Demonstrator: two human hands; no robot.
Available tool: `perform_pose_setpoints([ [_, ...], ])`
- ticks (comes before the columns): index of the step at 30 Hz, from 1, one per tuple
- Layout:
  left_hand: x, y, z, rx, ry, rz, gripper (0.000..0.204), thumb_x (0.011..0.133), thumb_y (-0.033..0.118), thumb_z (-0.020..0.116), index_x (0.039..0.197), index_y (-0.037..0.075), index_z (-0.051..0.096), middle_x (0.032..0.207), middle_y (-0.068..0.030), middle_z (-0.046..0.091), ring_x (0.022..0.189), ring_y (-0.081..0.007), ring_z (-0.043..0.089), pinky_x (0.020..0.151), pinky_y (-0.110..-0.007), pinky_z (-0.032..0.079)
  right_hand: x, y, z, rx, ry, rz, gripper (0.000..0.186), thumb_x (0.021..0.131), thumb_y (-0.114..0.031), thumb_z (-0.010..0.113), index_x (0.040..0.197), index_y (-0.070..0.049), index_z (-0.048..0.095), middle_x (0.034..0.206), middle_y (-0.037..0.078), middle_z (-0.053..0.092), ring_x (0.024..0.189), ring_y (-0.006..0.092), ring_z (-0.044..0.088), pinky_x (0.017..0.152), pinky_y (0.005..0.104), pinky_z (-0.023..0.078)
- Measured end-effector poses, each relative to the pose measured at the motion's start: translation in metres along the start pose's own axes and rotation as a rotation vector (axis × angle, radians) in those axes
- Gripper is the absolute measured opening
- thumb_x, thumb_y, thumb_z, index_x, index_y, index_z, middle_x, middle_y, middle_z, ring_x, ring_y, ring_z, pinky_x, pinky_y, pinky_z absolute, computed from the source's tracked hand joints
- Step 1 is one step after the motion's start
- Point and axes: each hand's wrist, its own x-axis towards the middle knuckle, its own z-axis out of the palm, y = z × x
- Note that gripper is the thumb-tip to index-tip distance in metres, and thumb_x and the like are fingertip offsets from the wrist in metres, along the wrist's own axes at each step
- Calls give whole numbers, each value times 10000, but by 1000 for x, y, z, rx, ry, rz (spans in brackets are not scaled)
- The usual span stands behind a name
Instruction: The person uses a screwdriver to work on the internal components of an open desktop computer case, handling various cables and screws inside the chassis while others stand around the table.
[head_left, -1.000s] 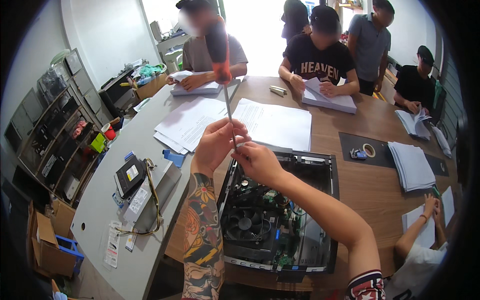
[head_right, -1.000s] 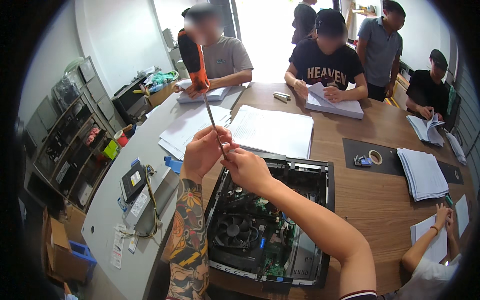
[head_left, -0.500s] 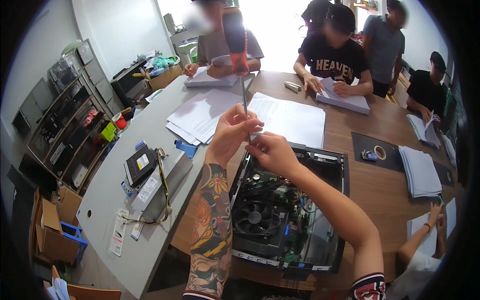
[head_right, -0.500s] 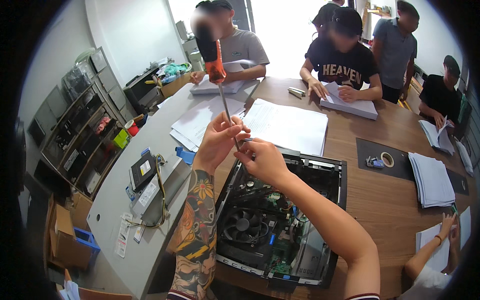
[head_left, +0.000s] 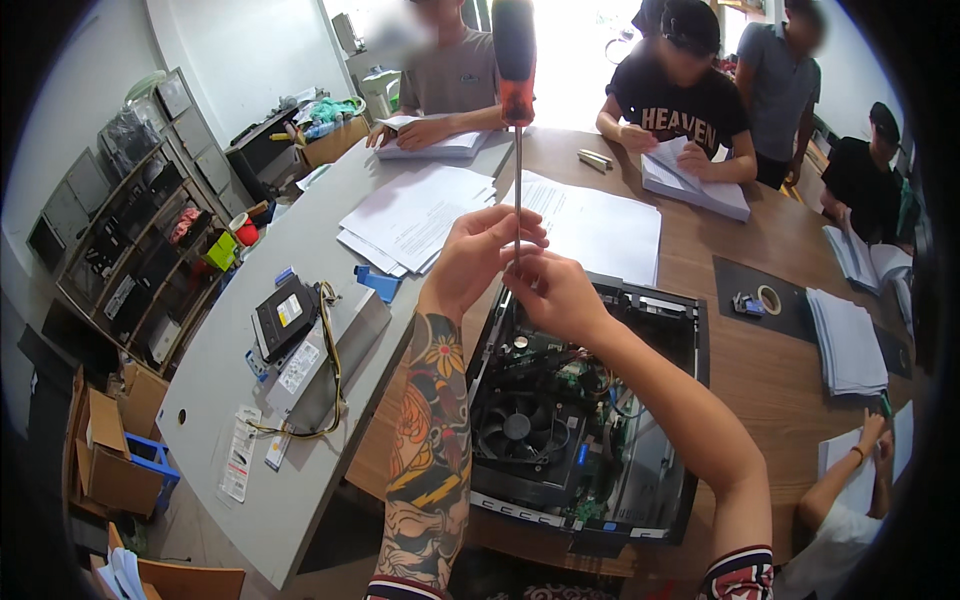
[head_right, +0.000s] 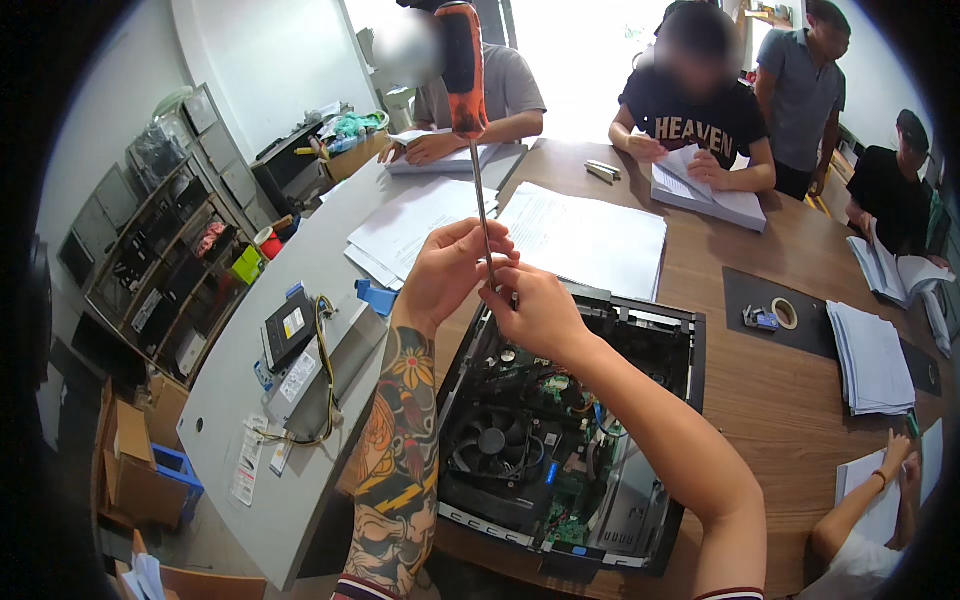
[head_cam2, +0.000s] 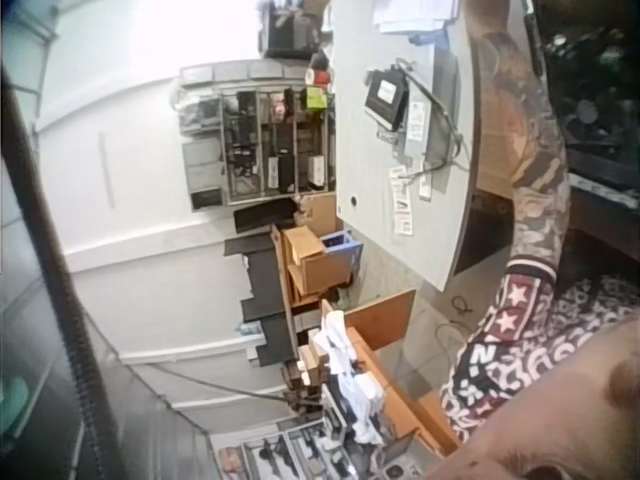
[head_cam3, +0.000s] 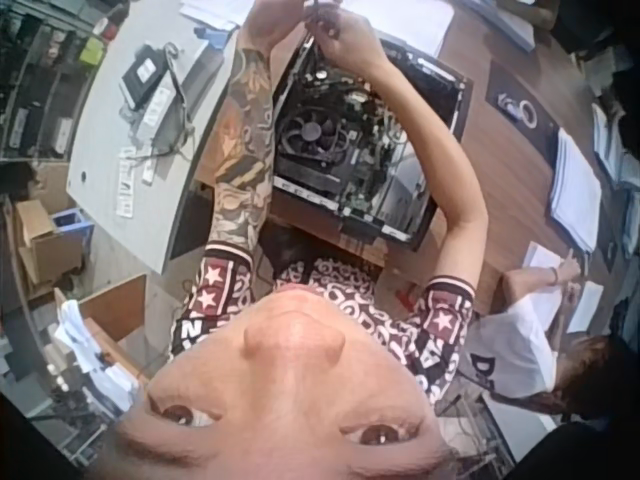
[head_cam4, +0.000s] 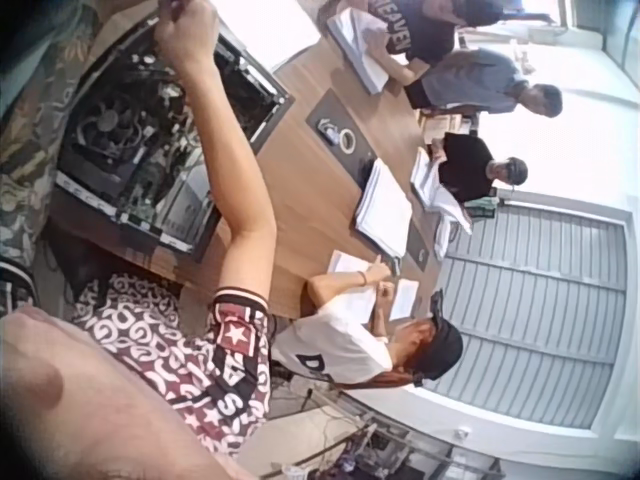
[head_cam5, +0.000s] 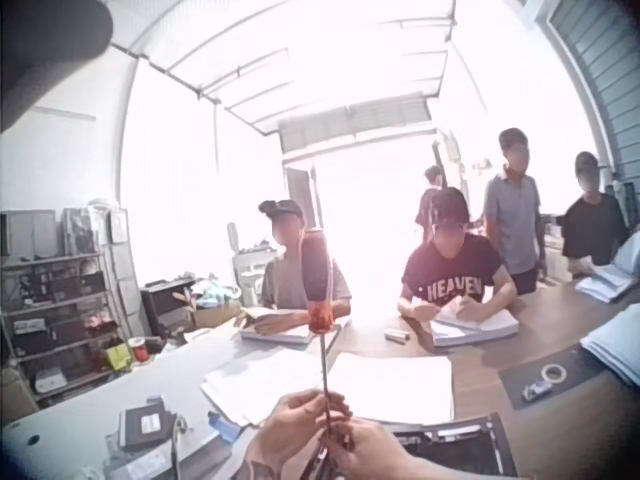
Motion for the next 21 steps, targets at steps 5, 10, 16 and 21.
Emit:
perform_pose_setpoints([
  [5,1,-1,-3,118,74,31,177,911,178,684,979,20,645,972,-94,646,949,-218,635,898,-401,504,0,-3,-3,-40,-50,26,220,850,-210,675,913,1,675,782,138,640,680,276,629,664,386,494],
  [10,3,1,2,116,62,76,166,863,98,729,832,66,569,913,-58,618,921,-197,626,894,-392,503,0,1,-1,-57,0,-24,229,832,-208,690,926,0,677,786,127,645,703,270,633,679,382,495],
  [16,2,1,0,41,35,84,138,883,119,709,873,55,586,922,-73,623,941,-218,631,911,-408,498,0,-5,-2,-54,-28,-8,211,834,-203,684,891,0,667,766,130,644,700,273,638,672,387,498],
  [21,2,3,0,-71,-38,-9,125,918,134,664,975,25,642,966,-112,643,999,-258,635,935,-430,489,0,-3,-1,-40,-42,-4,209,837,-196,679,811,4,628,731,137,635,682,274,636,655,389,496],
])
